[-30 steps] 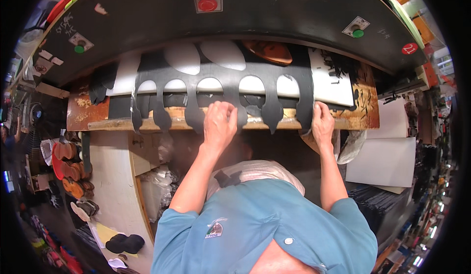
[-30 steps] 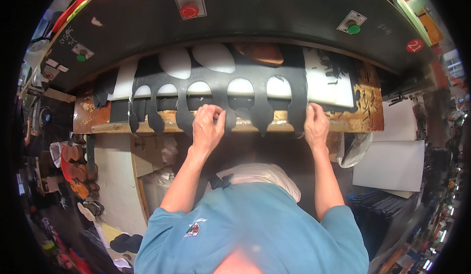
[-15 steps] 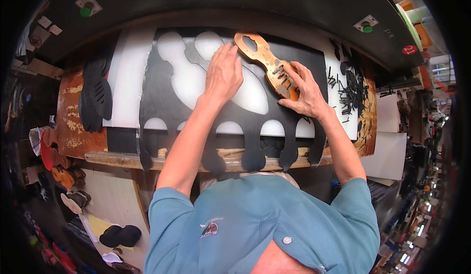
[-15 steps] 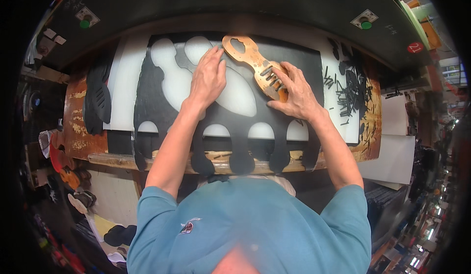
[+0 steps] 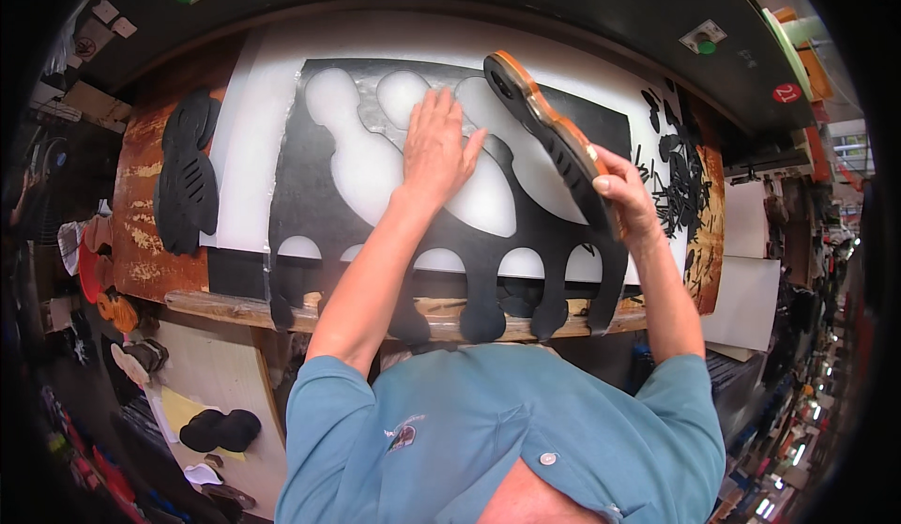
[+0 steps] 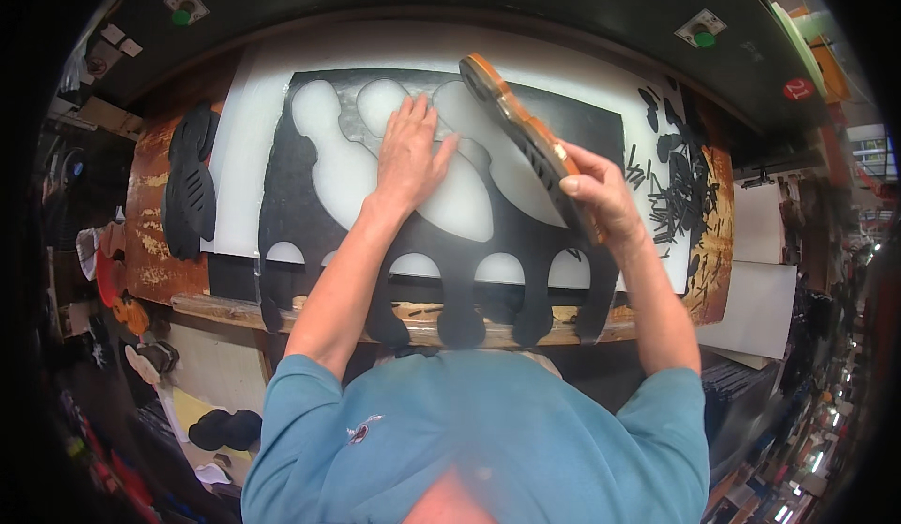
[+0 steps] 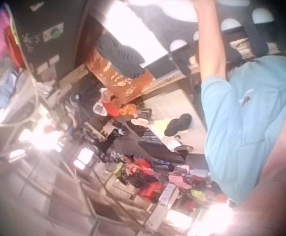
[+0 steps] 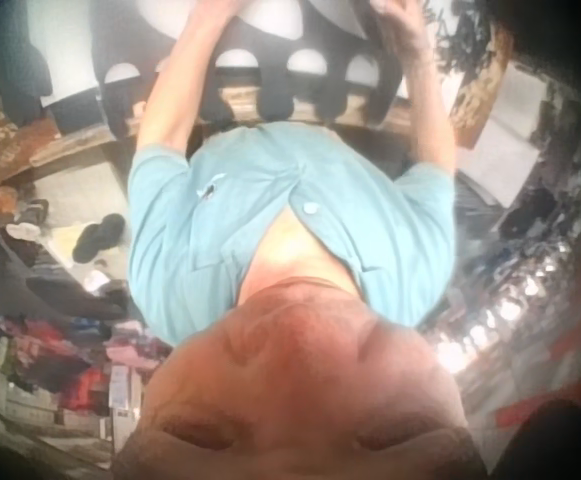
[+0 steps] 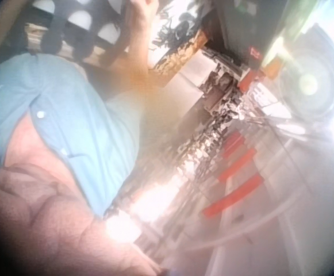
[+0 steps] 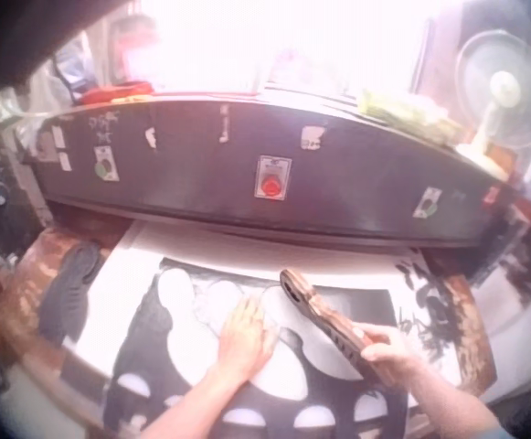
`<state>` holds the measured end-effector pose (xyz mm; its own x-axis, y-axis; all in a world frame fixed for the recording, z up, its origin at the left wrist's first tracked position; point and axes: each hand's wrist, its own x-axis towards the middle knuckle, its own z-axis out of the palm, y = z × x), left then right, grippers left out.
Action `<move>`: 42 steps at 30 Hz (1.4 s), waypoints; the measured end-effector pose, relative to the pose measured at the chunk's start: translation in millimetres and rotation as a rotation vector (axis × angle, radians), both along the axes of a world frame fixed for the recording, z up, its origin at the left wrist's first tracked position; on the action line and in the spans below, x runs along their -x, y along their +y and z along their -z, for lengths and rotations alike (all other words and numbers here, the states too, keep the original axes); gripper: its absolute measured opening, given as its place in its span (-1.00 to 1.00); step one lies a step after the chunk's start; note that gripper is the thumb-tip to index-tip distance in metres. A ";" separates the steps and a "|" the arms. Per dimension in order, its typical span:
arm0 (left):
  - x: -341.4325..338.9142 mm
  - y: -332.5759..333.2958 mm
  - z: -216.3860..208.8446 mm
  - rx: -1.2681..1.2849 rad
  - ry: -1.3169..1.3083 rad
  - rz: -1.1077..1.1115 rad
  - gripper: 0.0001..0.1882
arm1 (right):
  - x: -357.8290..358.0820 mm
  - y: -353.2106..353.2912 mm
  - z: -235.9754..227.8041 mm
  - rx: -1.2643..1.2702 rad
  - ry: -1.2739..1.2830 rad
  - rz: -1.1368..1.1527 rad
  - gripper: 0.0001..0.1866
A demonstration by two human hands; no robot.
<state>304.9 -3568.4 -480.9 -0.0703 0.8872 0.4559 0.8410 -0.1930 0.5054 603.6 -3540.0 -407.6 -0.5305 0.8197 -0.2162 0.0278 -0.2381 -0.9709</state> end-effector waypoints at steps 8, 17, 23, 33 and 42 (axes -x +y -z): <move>-108.2 -100.9 -44.5 0.272 -0.676 0.520 0.17 | 3.5 -106.7 24.0 0.001 0.269 0.265 -0.19; -164.4 -105.0 -54.4 0.301 -0.891 0.802 0.24 | -42.1 -127.9 0.3 -0.063 0.433 0.416 -0.17; -165.5 -89.6 -44.9 0.155 -0.678 0.898 -0.08 | -56.5 -129.5 -4.6 -0.032 0.474 0.511 -0.17; -45.8 -86.1 -28.4 0.193 -1.203 0.279 -0.64 | -121.0 -84.4 -49.4 -0.251 0.805 0.446 0.07; -25.1 -94.0 0.7 0.148 -1.095 0.140 -0.65 | -121.2 -46.3 36.1 0.498 1.664 0.501 -0.02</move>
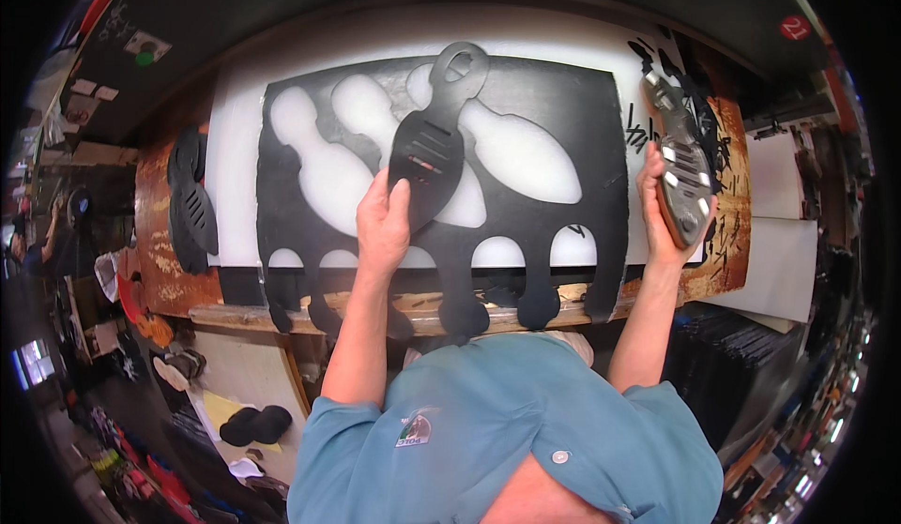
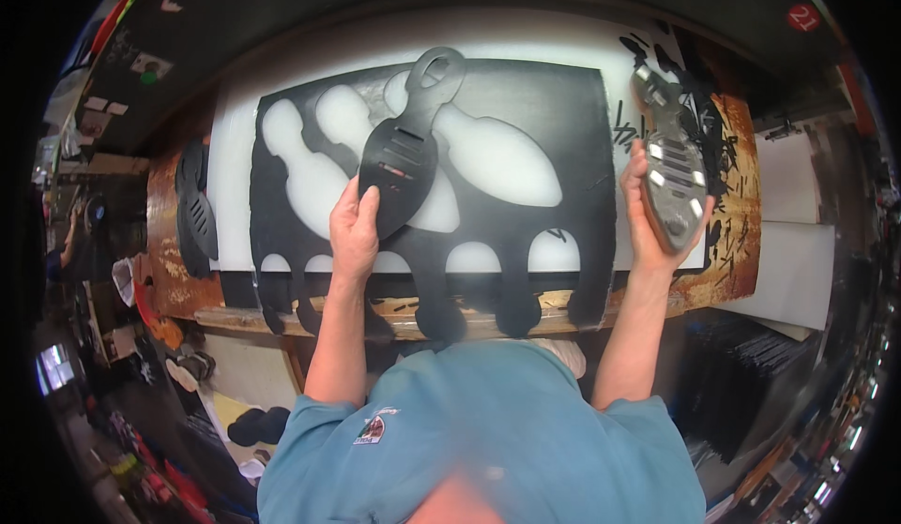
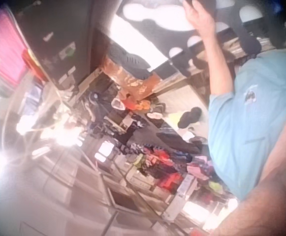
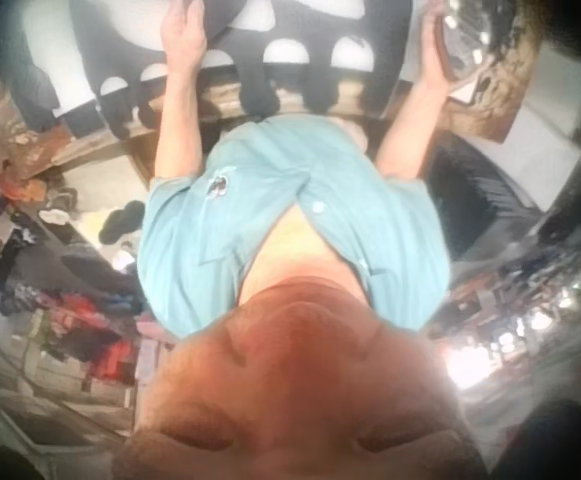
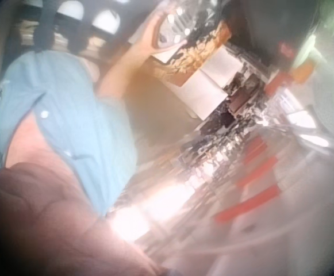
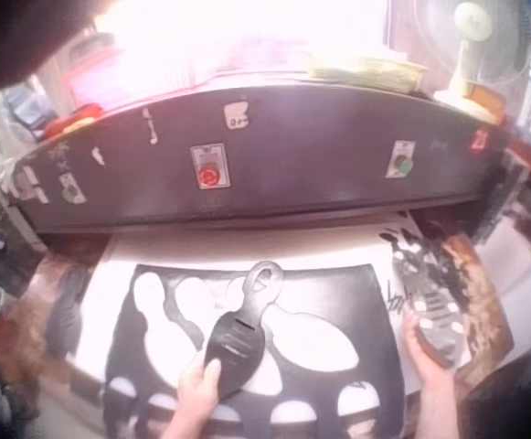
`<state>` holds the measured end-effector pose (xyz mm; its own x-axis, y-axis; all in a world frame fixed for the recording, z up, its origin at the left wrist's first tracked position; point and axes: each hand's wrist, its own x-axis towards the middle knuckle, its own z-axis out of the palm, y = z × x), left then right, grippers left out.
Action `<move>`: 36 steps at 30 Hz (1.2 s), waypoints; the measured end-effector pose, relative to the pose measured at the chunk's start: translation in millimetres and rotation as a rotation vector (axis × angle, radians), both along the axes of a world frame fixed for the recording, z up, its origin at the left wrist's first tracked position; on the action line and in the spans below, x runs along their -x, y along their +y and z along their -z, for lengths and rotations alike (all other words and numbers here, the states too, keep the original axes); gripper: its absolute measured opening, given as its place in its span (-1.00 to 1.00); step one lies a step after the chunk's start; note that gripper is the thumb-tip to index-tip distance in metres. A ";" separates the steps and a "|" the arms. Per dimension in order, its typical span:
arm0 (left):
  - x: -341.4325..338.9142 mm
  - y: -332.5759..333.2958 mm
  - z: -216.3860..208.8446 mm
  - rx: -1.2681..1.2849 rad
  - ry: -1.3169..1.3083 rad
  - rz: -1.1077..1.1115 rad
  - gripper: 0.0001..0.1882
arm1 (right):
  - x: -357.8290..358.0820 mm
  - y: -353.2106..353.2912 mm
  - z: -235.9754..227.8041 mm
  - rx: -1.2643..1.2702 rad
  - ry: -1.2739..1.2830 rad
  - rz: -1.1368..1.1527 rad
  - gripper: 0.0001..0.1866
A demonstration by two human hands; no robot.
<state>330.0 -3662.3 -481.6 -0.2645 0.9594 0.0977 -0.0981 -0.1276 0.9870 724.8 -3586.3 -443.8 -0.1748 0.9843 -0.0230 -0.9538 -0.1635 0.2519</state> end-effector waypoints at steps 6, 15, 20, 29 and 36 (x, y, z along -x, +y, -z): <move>0.1 -0.6 -5.9 0.027 0.064 0.003 -0.64 | -10.9 15.0 -15.3 0.073 -0.905 0.172 -0.27; -2.6 0.2 -1.2 -0.038 -0.024 -0.047 -0.62 | 74.0 -5.9 -7.6 -0.321 -2.519 0.543 0.01; 21.0 -14.1 -10.8 0.018 0.117 -0.220 -0.65 | 86.4 3.6 11.6 -0.539 -2.686 0.670 -0.28; 191.5 -49.9 -32.7 0.048 0.455 -0.597 -0.65 | 39.3 34.1 56.9 -0.243 -2.143 0.501 -0.73; 315.2 -87.5 -5.6 0.209 0.816 -1.011 -0.60 | 30.8 19.7 33.9 -0.034 -2.315 0.431 -0.38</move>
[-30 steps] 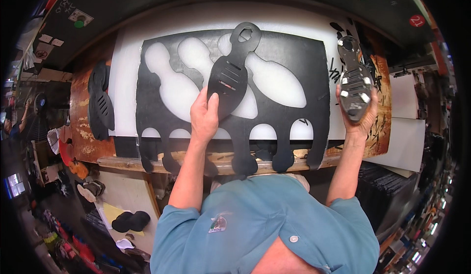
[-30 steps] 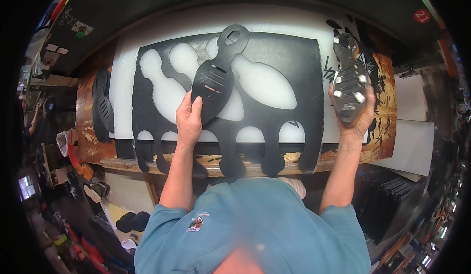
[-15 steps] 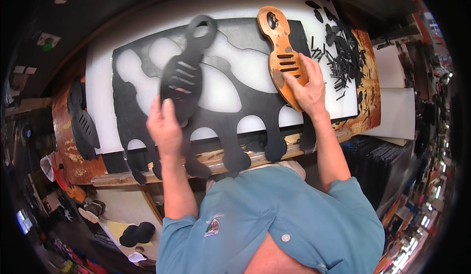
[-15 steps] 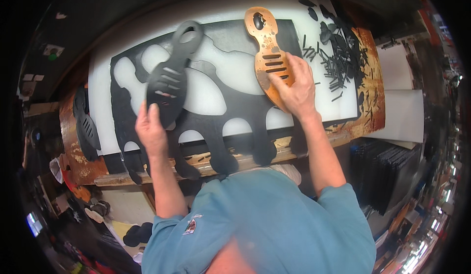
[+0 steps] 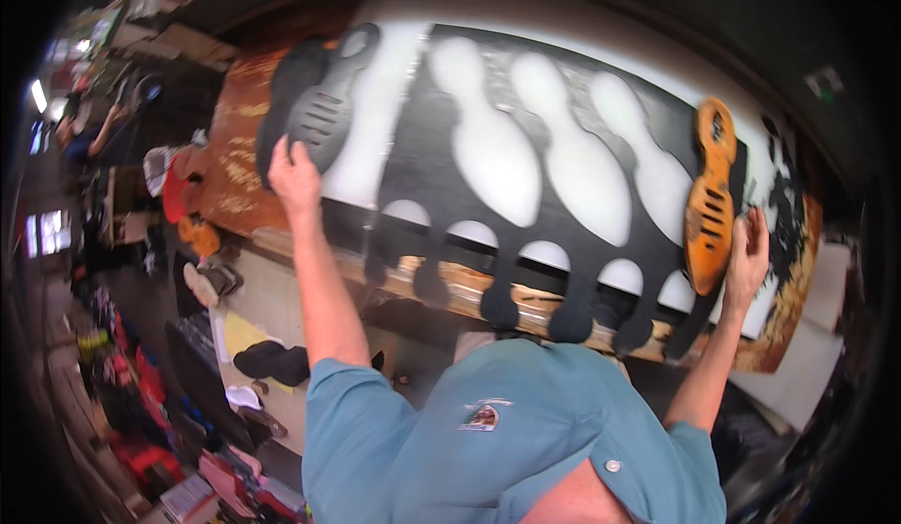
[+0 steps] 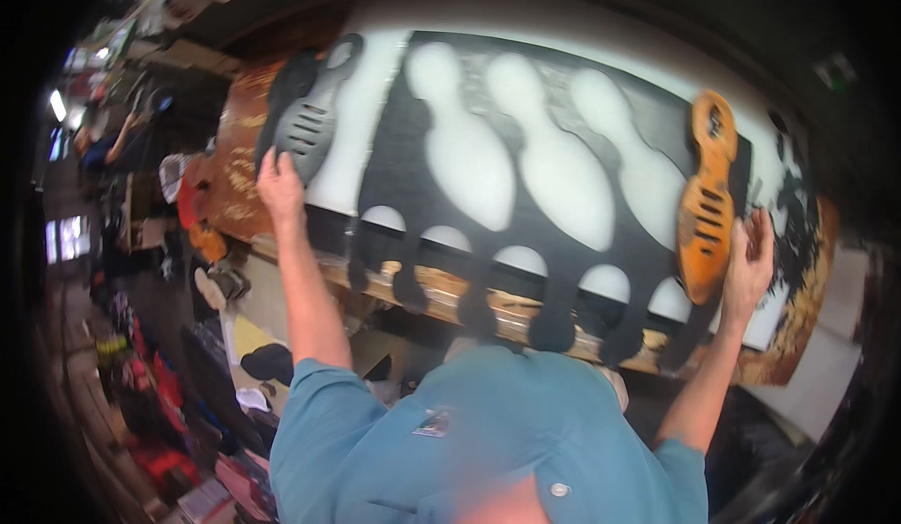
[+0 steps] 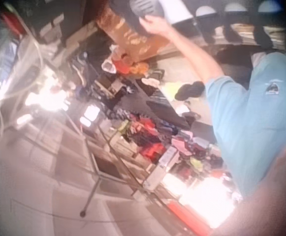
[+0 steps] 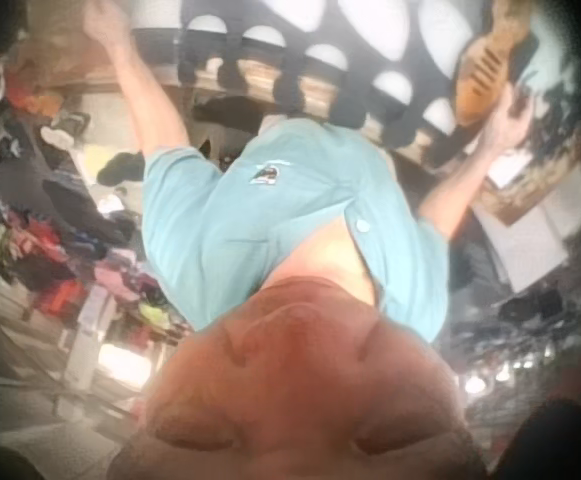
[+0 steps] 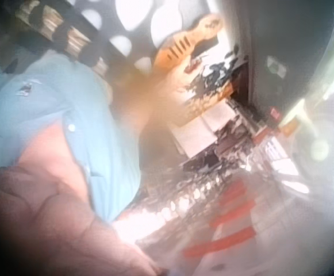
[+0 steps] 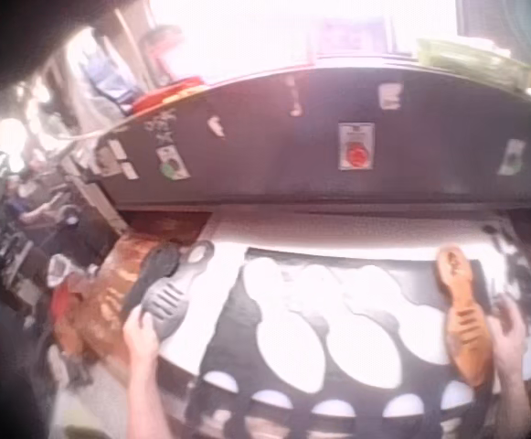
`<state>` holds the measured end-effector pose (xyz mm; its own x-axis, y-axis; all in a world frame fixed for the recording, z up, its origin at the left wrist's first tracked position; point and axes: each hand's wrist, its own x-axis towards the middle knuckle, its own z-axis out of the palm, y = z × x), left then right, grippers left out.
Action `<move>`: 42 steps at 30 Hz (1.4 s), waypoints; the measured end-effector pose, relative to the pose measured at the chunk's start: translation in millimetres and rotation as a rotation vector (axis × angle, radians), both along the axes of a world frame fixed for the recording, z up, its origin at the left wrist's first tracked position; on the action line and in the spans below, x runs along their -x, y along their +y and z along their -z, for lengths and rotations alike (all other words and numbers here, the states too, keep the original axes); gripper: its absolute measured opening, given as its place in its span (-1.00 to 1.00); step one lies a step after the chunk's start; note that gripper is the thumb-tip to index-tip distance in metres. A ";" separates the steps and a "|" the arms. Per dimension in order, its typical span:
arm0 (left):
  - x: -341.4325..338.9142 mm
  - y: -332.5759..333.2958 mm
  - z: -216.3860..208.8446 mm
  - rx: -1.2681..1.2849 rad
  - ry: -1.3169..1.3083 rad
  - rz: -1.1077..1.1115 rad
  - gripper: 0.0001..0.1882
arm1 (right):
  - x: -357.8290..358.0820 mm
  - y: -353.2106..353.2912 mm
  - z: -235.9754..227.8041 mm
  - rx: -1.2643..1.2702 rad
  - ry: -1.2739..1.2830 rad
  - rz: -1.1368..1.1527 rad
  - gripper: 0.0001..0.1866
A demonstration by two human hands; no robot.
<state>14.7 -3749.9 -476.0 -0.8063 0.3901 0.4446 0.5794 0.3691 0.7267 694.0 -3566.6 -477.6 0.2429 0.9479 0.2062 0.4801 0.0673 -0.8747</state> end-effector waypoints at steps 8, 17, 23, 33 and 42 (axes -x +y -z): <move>32.9 -7.1 25.5 0.023 0.092 -0.157 -0.60 | 53.3 -23.4 -9.1 -0.063 -0.637 -0.228 0.01; 69.7 -14.3 10.9 0.442 0.439 -0.347 -0.52 | 49.0 -21.9 -9.3 -0.133 -0.621 -0.220 -0.05; -52.6 64.4 -35.3 -0.010 0.202 0.381 -0.44 | 53.8 -19.0 -13.8 -0.175 -0.666 -0.222 -0.06; -112.1 131.2 -8.9 0.350 0.154 0.312 -0.28 | 52.4 -17.6 -13.5 -0.150 -0.629 -0.217 -0.05; -71.8 39.9 -7.8 0.340 0.185 0.236 -0.41 | 68.0 -41.7 -30.3 -0.161 -0.511 -0.282 -0.14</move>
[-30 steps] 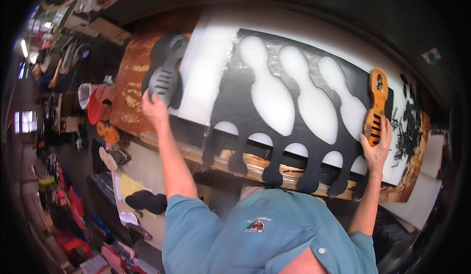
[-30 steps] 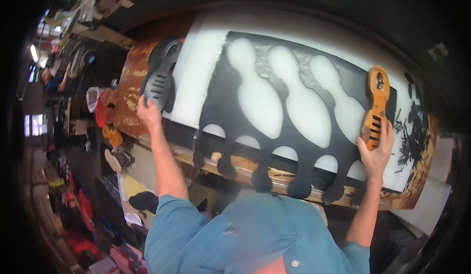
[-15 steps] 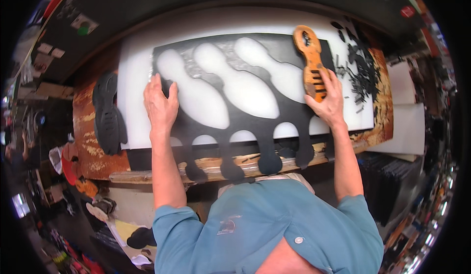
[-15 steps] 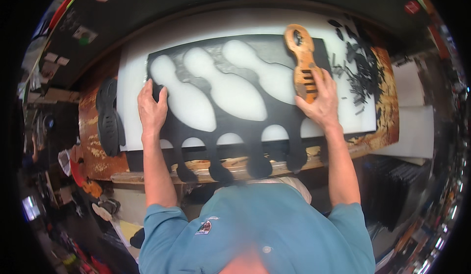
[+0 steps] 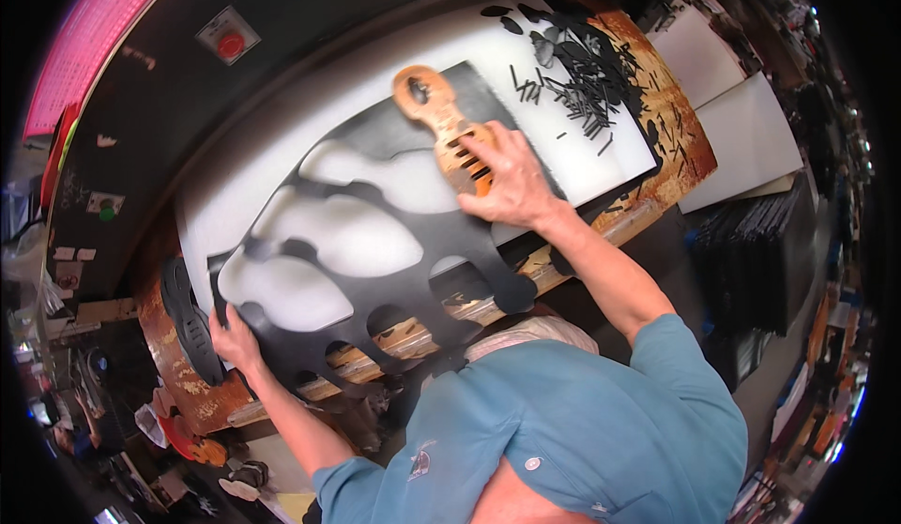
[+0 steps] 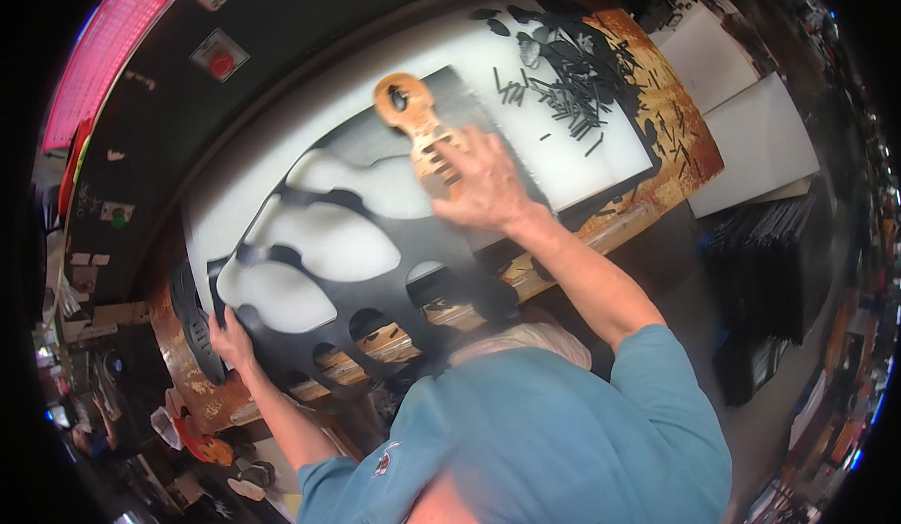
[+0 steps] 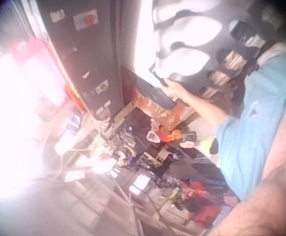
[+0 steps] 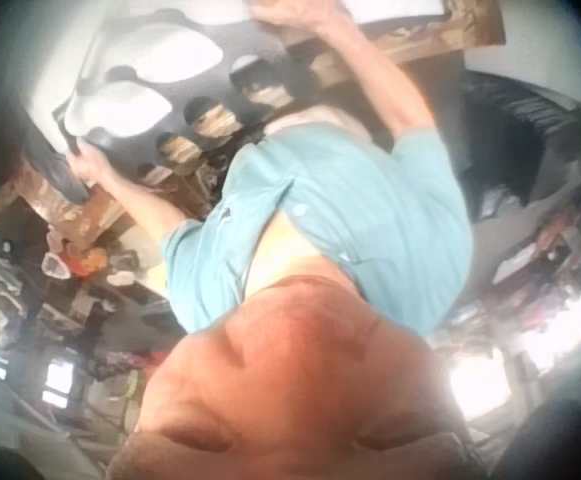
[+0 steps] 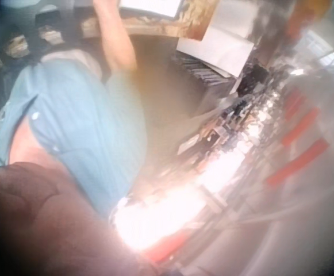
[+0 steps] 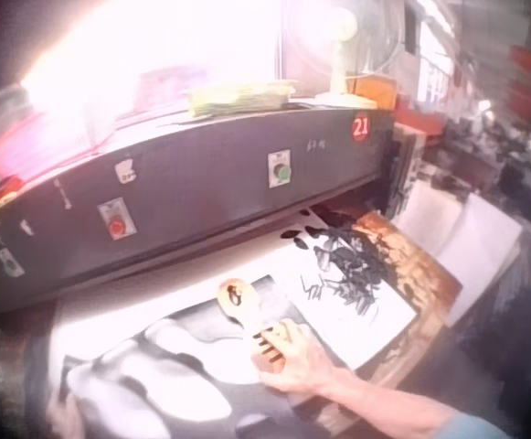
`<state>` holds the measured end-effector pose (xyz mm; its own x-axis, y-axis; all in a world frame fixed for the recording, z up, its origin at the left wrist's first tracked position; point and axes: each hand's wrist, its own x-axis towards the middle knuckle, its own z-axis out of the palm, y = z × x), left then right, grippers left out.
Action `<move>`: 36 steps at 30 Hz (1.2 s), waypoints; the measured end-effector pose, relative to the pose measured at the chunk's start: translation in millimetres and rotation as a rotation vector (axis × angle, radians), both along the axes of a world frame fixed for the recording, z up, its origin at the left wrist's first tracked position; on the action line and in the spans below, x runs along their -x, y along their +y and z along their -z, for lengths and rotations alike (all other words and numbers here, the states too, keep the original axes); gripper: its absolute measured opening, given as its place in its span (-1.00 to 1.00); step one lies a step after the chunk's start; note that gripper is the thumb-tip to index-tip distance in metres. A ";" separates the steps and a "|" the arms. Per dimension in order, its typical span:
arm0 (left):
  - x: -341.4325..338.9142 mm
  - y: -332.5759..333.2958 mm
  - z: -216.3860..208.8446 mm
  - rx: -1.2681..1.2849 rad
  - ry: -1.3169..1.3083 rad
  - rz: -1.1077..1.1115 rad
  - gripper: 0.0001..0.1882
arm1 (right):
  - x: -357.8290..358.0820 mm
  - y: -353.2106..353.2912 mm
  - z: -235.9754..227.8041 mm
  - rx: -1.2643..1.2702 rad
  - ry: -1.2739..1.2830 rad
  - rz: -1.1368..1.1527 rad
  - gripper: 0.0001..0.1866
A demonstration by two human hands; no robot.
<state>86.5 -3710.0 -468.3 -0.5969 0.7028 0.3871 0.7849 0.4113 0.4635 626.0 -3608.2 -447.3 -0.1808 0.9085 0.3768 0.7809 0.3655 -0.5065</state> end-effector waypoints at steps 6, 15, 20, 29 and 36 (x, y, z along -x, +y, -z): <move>-10.0 -21.8 29.8 -0.077 0.138 -0.035 -0.55 | -48.9 59.0 10.4 -0.237 0.050 -0.104 -0.45; -10.8 -20.9 32.9 -0.135 0.165 -0.076 -0.56 | -191.9 157.7 41.6 -0.025 -0.351 0.163 -0.41; -16.5 -21.0 38.6 -0.197 0.182 -0.080 -0.60 | -245.0 181.3 46.0 -0.267 -0.362 0.299 -0.58; -20.8 -20.8 33.6 -0.174 0.181 -0.121 -0.59 | -116.0 108.6 39.3 -0.197 -0.367 -0.265 -0.51; -27.7 -19.7 32.6 -0.198 0.185 -0.131 -0.62 | -173.4 193.3 42.4 -0.292 -0.280 0.016 -0.52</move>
